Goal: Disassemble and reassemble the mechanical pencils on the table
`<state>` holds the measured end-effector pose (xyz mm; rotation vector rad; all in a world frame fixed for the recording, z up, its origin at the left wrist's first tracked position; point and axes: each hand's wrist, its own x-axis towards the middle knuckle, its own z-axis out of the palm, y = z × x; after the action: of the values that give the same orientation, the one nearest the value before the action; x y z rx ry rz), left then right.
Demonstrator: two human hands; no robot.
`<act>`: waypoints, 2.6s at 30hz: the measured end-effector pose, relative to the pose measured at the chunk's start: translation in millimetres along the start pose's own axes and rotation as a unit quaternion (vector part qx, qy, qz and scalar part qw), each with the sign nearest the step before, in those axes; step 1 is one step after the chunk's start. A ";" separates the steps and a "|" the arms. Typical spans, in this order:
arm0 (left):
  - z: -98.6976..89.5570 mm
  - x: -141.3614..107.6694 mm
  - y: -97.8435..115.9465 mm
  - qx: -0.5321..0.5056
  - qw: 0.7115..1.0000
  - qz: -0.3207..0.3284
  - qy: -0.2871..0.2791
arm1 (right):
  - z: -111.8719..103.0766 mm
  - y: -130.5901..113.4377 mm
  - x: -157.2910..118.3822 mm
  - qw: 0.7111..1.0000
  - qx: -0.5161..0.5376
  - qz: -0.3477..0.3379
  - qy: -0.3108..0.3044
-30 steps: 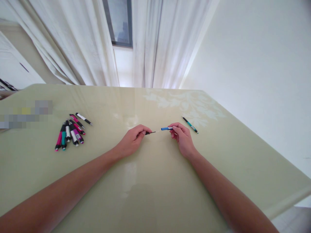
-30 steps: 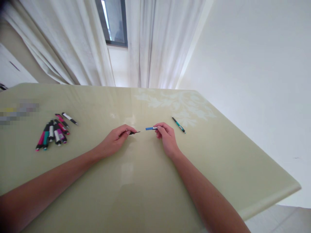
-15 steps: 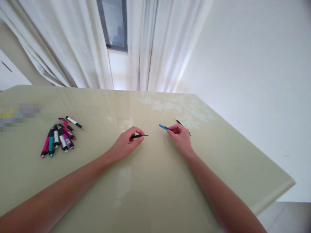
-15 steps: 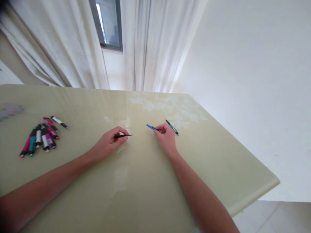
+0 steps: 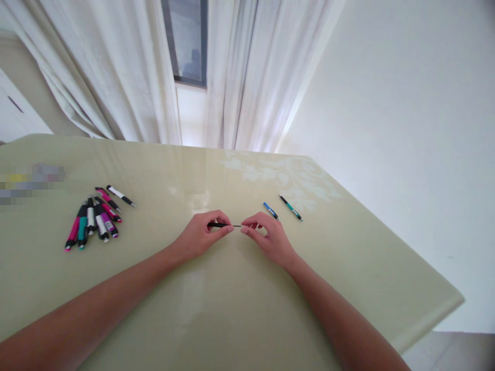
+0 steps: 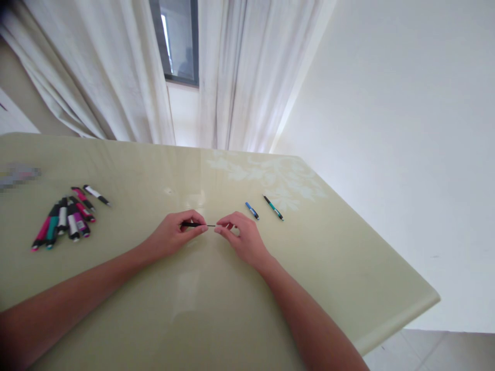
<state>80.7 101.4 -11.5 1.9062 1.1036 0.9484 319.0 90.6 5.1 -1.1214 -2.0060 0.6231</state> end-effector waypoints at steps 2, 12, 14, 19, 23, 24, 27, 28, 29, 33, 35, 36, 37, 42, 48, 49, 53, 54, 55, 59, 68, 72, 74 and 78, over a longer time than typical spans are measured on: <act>0.1 0.6 -2.1 0.002 1.000 0.000 -0.001 | 2.9 -2.7 -0.9 1.000 -0.004 -0.008 -0.008; 1.0 3.9 -5.3 0.041 0.993 -0.035 0.103 | -22.7 28.5 4.8 0.998 -0.021 0.016 0.057; 1.0 4.2 -5.8 0.037 0.992 -0.036 0.112 | -22.3 28.4 4.2 0.996 -0.039 0.018 0.073; 0.9 4.9 -8.7 0.030 0.994 0.002 0.106 | -11.6 21.3 0.6 0.988 -0.149 0.018 0.025; 2.9 4.0 -10.4 0.048 0.996 0.060 0.050 | 0.3 8.4 -3.7 0.978 -0.207 0.022 -0.027; 3.4 3.3 -10.4 0.052 0.995 0.077 0.037 | 3.6 4.1 -4.9 0.980 -0.197 0.025 -0.031; 4.8 0.5 -9.0 0.069 0.990 0.125 0.020 | 14.1 -9.2 -8.6 0.992 -0.109 0.046 -0.038; 5.1 -0.7 -8.2 0.076 0.987 0.140 0.019 | 17.7 -12.9 -9.7 0.995 -0.077 0.054 -0.040; 5.4 -1.9 -7.2 0.083 0.984 0.157 0.019 | 21.0 -15.6 -10.6 0.996 -0.049 0.061 -0.043; 5.9 -6.1 -3.1 0.091 0.971 0.222 0.008 | 29.6 -16.7 -12.2 0.995 0.022 0.084 -0.056; 6.0 -7.2 -1.7 0.089 0.965 0.245 -0.002 | 31.4 -13.0 -12.4 0.992 0.052 0.103 -0.052; 6.1 -7.5 -1.3 0.088 0.965 0.249 -0.007 | 32.2 -11.1 -12.4 0.990 0.067 0.113 -0.049; 6.1 -7.6 -1.1 0.085 0.965 0.247 -0.010 | 32.9 -9.4 -12.6 0.988 0.081 0.123 -0.048; 7.0 -6.7 -1.9 0.070 0.975 0.209 0.004 | 32.1 -6.5 -12.0 0.986 0.101 0.133 -0.026; 6.5 -2.2 -1.0 0.113 0.980 0.145 0.070 | 16.8 3.4 -3.5 0.991 -0.117 0.063 0.027; 6.3 -1.3 -0.9 0.119 0.981 0.135 0.075 | 15.4 6.2 -1.5 0.986 -0.154 0.060 0.028; 6.3 1.2 -2.5 0.119 0.984 0.117 0.067 | 17.3 13.6 5.3 0.969 -0.233 0.086 0.010; 6.5 1.4 -3.2 0.116 0.984 0.118 0.062 | 18.3 14.2 6.2 0.967 -0.238 0.094 0.005; 6.7 1.6 -4.0 0.110 0.985 0.119 0.057 | 19.1 14.4 6.7 0.966 -0.240 0.098 0.001; 6.8 1.4 -5.7 0.070 0.990 0.117 0.037 | 18.0 11.0 3.7 0.975 -0.207 0.078 0.023; 5.6 -1.8 -0.1 0.034 0.991 0.128 -0.004 | 23.4 -6.4 -3.2 0.998 -0.054 -0.018 -0.009; 6.6 -1.6 -0.9 0.070 0.987 0.125 0.067 | 10.7 2.2 0.2 0.995 -0.096 0.009 0.033; 6.4 -0.9 -1.3 0.071 0.990 0.085 0.087 | 1.3 11.3 1.9 0.985 -0.148 0.055 0.073; 4.1 1.0 -4.2 0.031 0.998 -0.009 0.054 | -10.8 28.4 3.2 0.963 -0.230 0.127 0.066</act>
<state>83.0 102.9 -16.7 1.9105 1.2246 1.0280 340.8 108.1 -7.2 -1.6697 -1.9566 0.1950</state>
